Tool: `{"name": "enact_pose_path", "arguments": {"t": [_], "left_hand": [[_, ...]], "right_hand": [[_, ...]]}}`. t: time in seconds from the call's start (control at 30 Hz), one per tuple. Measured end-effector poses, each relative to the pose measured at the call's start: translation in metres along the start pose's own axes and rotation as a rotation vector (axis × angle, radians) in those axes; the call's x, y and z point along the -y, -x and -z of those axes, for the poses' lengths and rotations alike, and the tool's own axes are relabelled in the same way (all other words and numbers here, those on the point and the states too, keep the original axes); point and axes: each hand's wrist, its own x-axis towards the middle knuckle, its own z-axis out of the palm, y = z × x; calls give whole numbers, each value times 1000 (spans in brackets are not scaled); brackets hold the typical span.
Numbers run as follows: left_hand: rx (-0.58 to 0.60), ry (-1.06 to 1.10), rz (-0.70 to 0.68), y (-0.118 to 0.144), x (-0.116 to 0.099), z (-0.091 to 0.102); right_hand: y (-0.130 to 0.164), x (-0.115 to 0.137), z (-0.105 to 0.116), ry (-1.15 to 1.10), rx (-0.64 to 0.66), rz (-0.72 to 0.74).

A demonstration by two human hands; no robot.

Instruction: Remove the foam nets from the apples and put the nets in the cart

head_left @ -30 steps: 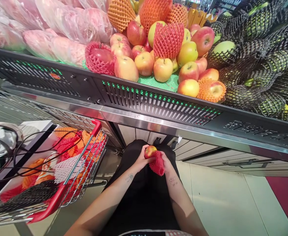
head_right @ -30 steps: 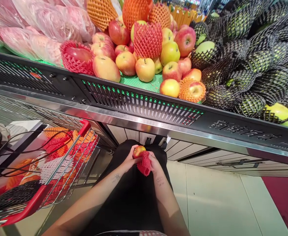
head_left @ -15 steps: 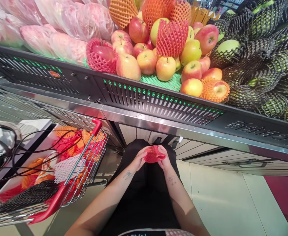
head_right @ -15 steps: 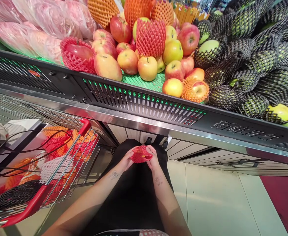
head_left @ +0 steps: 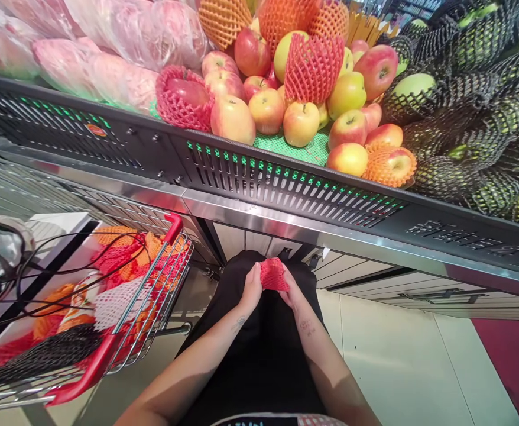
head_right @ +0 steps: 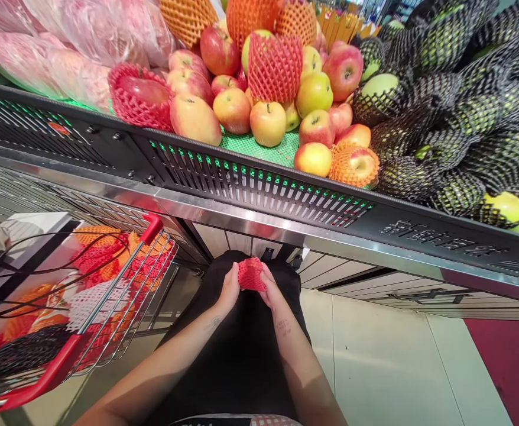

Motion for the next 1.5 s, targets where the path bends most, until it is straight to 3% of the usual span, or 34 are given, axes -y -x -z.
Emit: {"name": "enact_pose_path", "arguments": {"t": [0.2,0.3,0.53,0.7,0.9,0.97,1.03,1.1,1.13,1.27,1.5], "left_hand": [[-140,-390,-250,9,-23,18],[-99,-504,-312,10,-32,26],[-40,-567,-331,0,-40,33],[6,-621,-332,-13,-26,30],[-31,-649,-472,3,-24,30],[71,-648,-596,10,-29,32],[296,-656,-681,13,-31,33],[450,-636,-656,11,-29,32],[459,-616,-609,9,-27,30],[401,-568,-507,-2,-17,25],[255,-591,-525,-8,-24,26]], "right_hand": [[5,0,-6,38,49,-66],[3,-2,-9,54,31,-61],[3,-7,-8,-7,13,-43],[0,-12,-3,-80,-16,-47],[-6,-12,-3,-122,-16,-98],[-7,-12,-4,-132,-8,-107],[-8,-13,-4,-138,0,-111],[-8,-14,-3,-143,5,-109],[-7,-14,-2,-146,5,-104],[-2,-12,2,-154,20,-71],[5,-12,0,-150,105,-3]]}}
